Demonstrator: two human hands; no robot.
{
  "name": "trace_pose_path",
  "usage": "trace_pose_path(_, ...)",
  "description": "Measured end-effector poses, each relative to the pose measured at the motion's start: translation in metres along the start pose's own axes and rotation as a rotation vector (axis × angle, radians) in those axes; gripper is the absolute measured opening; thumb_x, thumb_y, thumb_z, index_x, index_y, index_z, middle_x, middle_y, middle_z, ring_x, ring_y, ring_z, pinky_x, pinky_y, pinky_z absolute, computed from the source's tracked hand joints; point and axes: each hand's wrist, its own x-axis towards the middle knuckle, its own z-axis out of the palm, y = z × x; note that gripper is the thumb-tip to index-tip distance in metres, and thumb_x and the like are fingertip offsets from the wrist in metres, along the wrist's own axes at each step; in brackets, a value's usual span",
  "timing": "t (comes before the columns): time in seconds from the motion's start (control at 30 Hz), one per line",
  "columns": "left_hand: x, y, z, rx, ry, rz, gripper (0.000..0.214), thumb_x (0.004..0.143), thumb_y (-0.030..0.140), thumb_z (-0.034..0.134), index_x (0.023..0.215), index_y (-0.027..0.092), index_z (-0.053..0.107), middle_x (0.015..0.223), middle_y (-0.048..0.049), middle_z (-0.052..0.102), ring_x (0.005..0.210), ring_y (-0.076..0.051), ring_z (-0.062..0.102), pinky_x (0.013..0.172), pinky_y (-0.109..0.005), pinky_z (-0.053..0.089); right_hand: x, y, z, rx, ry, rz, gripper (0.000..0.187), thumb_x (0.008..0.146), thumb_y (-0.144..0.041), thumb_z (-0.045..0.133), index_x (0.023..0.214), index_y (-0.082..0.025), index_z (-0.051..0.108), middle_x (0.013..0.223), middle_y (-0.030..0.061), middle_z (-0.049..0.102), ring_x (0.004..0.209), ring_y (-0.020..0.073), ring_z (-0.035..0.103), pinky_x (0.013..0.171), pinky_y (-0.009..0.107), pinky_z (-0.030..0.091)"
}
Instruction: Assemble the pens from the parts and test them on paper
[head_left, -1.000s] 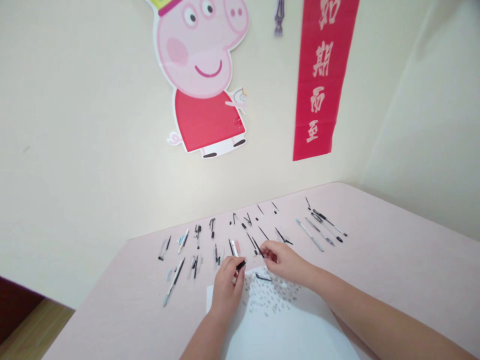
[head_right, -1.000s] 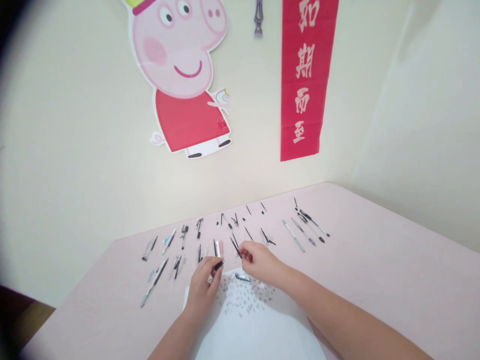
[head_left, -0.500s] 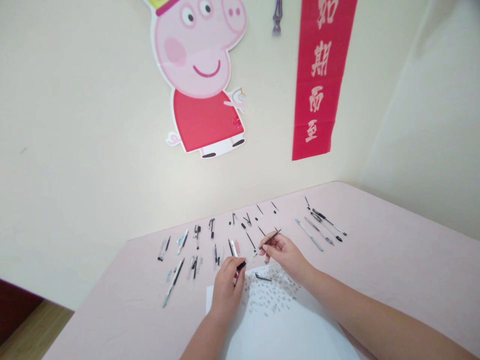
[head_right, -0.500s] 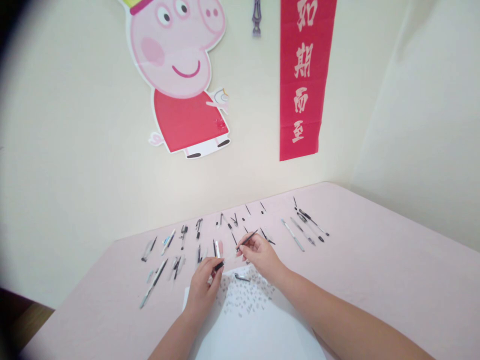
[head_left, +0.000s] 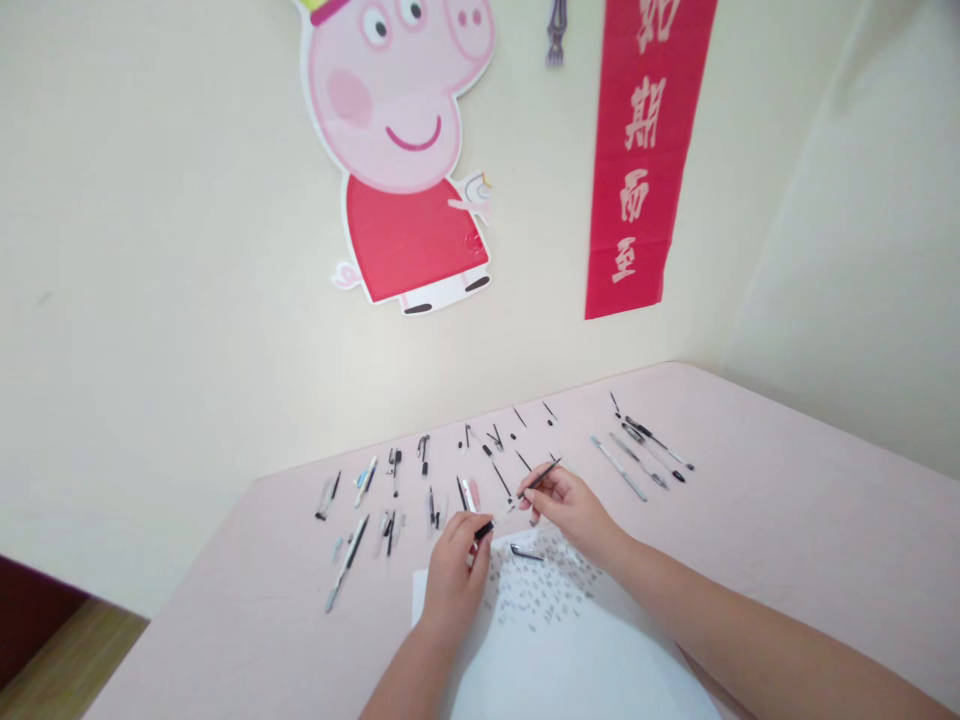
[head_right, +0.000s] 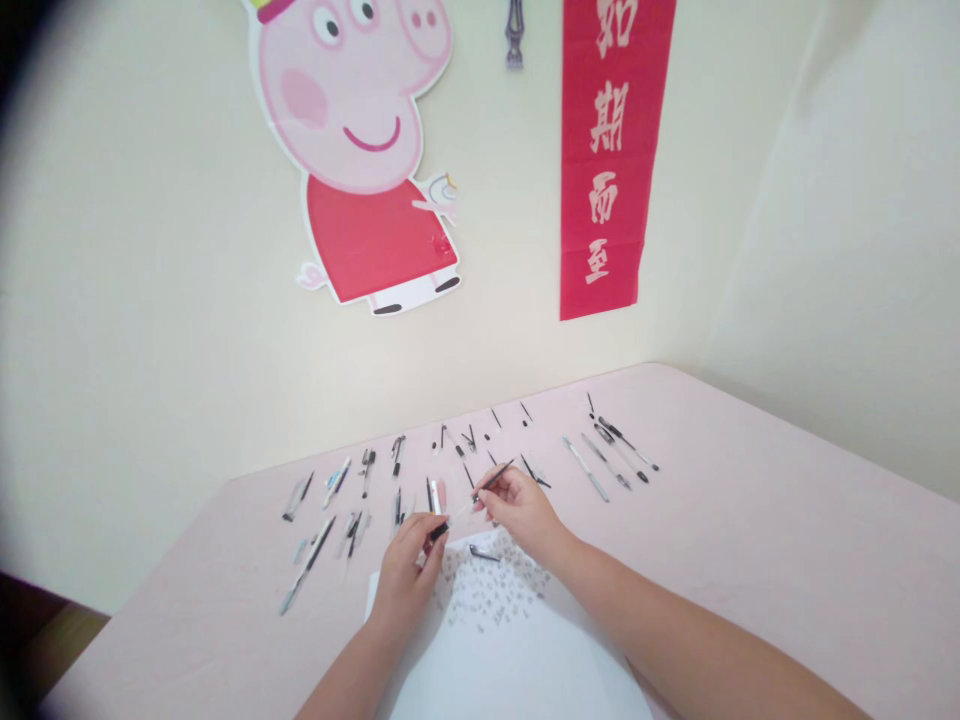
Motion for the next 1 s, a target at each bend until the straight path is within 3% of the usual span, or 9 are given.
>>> trace_pose_path(0.47,0.000,0.002,0.000,-0.024,-0.017,0.008,0.019,0.085,0.019,0.045,0.100,0.019,0.058,0.089,-0.0067,0.059,0.074,-0.016,0.058,0.065,-0.029,0.049,-0.003,0.011,-0.001,-0.216,-0.135,-0.016,0.023,0.074,-0.036,0.059,0.075,-0.016,0.069,0.091,0.0069,0.065,0.070,0.0124,0.057,0.055,0.023,0.046)
trace_pose_path(0.77,0.001,0.005,-0.001,-0.037,-0.037,0.030,0.019,0.085,0.018,0.045,0.099,0.019,0.058,0.088,-0.0065,0.060,0.076,-0.016,0.057,0.065,-0.028,0.049,-0.006,0.011,0.003,-0.274,-0.203,0.000,0.024,0.075,-0.034,0.057,0.071,-0.014,0.070,0.091,0.0071,0.066,0.070,0.0129,0.057,0.061,0.026,0.047)
trace_pose_path(1.0,0.001,0.001,-0.001,-0.046,-0.012,0.000,0.020,0.085,0.020,0.045,0.099,0.019,0.059,0.089,-0.0071,0.061,0.078,-0.017,0.059,0.064,-0.029,0.050,-0.004,0.013,0.000,-0.406,-0.212,-0.012,0.027,0.077,-0.031,0.057,0.096,-0.016,0.069,0.082,0.0051,0.064,0.071,0.0134,0.057,0.065,0.027,0.047)
